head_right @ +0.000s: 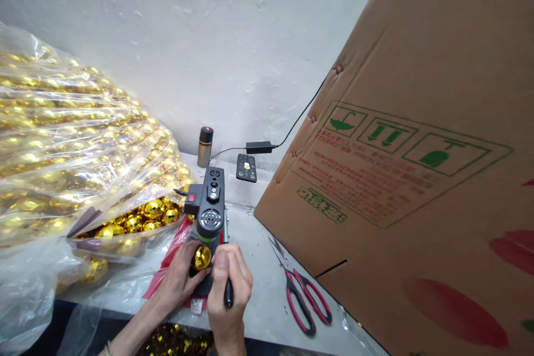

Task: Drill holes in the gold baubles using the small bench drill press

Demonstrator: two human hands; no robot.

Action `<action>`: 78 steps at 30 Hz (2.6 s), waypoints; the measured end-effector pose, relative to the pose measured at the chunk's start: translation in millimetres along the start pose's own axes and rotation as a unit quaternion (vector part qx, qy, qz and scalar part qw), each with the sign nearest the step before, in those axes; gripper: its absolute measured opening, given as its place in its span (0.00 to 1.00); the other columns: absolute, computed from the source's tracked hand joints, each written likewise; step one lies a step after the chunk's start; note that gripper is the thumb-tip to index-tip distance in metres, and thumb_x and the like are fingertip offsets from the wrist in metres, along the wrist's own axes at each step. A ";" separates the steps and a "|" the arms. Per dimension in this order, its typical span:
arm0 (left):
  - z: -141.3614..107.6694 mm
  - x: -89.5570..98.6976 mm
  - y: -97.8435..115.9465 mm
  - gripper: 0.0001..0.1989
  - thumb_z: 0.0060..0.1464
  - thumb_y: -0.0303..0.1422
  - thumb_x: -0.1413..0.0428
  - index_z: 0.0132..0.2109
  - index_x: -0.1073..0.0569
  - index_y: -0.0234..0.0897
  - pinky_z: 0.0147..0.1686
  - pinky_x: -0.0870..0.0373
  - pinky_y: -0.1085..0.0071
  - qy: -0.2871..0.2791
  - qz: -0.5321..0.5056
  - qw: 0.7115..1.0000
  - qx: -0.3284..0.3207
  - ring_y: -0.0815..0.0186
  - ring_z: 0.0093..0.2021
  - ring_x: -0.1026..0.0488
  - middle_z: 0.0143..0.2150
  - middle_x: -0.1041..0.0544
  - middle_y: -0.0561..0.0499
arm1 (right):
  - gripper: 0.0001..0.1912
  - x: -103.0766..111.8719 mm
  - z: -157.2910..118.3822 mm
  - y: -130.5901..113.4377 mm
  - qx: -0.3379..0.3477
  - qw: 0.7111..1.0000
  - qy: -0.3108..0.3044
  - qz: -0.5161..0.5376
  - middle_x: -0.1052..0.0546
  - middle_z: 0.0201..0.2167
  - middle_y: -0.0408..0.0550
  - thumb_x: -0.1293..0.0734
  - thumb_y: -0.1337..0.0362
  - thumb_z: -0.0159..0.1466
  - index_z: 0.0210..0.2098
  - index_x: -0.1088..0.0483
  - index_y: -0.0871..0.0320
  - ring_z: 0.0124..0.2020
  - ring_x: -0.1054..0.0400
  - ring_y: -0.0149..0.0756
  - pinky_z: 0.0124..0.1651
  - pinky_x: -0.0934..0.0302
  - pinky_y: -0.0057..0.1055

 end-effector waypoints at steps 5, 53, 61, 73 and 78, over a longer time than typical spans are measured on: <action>6.7 -7.0 -7.3 0.26 0.52 0.35 0.34 0.58 0.25 0.38 0.54 0.23 0.45 -0.027 0.013 0.999 0.024 0.45 0.54 0.20 0.54 0.18 0.39 | 0.16 3.2 -1.5 -1.1 0.004 1.000 -0.010 -0.010 0.35 0.26 0.39 0.43 0.74 0.75 0.31 0.39 0.54 0.27 0.38 0.27 0.30 0.42 0.24; 8.1 -7.0 0.0 0.26 0.48 0.31 0.36 0.57 0.24 0.40 0.55 0.27 0.48 -0.045 -0.004 0.997 0.066 0.47 0.53 0.22 0.52 0.18 0.42 | 0.19 -11.7 -55.1 42.0 -0.006 0.994 0.103 0.030 0.34 0.28 0.41 0.44 0.63 0.78 0.30 0.36 0.55 0.28 0.36 0.31 0.32 0.37 0.29; 7.5 -9.6 -2.8 0.27 0.49 0.33 0.35 0.58 0.25 0.39 0.56 0.26 0.46 -0.041 -0.005 0.997 0.059 0.45 0.55 0.22 0.54 0.18 0.40 | 0.19 -8.8 -66.0 48.9 0.033 0.997 0.074 -0.011 0.30 0.28 0.43 0.43 0.65 0.77 0.28 0.36 0.55 0.28 0.33 0.33 0.35 0.35 0.33; 5.9 -14.2 -5.8 0.28 0.50 0.34 0.34 0.59 0.25 0.39 0.57 0.25 0.44 -0.031 0.000 0.999 0.041 0.44 0.56 0.22 0.56 0.18 0.39 | 0.18 4.9 -20.3 19.4 -0.036 0.998 0.029 -0.039 0.32 0.26 0.40 0.42 0.66 0.77 0.30 0.35 0.55 0.22 0.40 0.28 0.25 0.46 0.26; -27.7 -0.2 -14.1 0.36 0.46 0.40 0.27 0.63 0.25 0.41 0.60 0.27 0.41 -0.061 0.041 0.997 -0.007 0.39 0.59 0.23 0.59 0.19 0.36 | 0.20 8.4 18.2 -10.5 -0.040 0.998 0.006 -0.045 0.36 0.21 0.38 0.39 0.63 0.77 0.26 0.36 0.55 0.21 0.41 0.27 0.24 0.46 0.26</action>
Point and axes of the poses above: each hand's wrist, its own z-axis towards the middle knuckle, its own x-axis out of the back of the hand, y = z × x, the point moved 4 cm from there along z, towards the middle knuckle
